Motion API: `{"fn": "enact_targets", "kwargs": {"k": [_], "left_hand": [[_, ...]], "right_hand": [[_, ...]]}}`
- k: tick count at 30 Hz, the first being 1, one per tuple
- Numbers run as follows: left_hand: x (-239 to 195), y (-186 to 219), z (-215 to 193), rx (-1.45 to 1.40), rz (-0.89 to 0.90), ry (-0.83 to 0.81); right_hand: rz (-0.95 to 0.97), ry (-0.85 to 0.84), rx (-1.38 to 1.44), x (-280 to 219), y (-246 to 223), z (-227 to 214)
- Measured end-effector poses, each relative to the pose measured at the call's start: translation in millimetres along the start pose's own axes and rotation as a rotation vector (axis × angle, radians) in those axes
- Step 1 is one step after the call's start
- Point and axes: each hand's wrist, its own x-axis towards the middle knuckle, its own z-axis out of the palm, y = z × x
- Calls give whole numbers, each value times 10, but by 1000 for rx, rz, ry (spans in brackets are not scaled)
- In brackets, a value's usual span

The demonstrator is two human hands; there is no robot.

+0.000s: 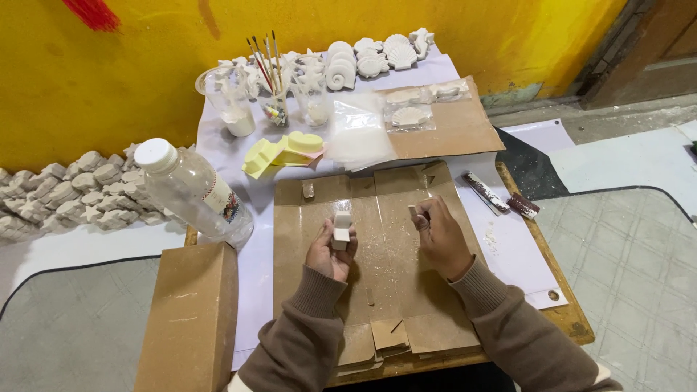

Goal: Refining the edges and surfaces of a star-shaped mold using a small wooden stick.

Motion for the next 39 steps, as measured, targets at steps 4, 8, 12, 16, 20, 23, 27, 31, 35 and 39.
{"fn": "enact_targets", "kwargs": {"k": [4,8,12,16,20,23,27,31,35,39], "left_hand": [[-112,23,120,-26,-11,-62],[9,-55,-49,-73,-39,-201],[3,-98,-65,-156,-103,-304],[-71,-30,-13,-209,-217,-320],[-136,3,30,-190,-277,-240],[-188,40,113,-200,-296,-186],[-295,99,255,-250,-294,-150],[-257,91,207,-261,-262,-144],[-87,58,53,-67,-76,-125],[-18,-16,-13,110,16,-141]], "right_hand": [[14,2,62,-1,-111,-44],[104,-7,301,-20,31,51],[210,-49,735,-59,302,218],[337,-75,963,-57,407,209],[405,-42,916,2,170,115],[388,3,855,87,-61,64],[380,31,768,96,-270,-22],[360,10,866,84,-188,19],[435,-32,842,11,-71,100],[502,2,702,-12,26,154]]}}
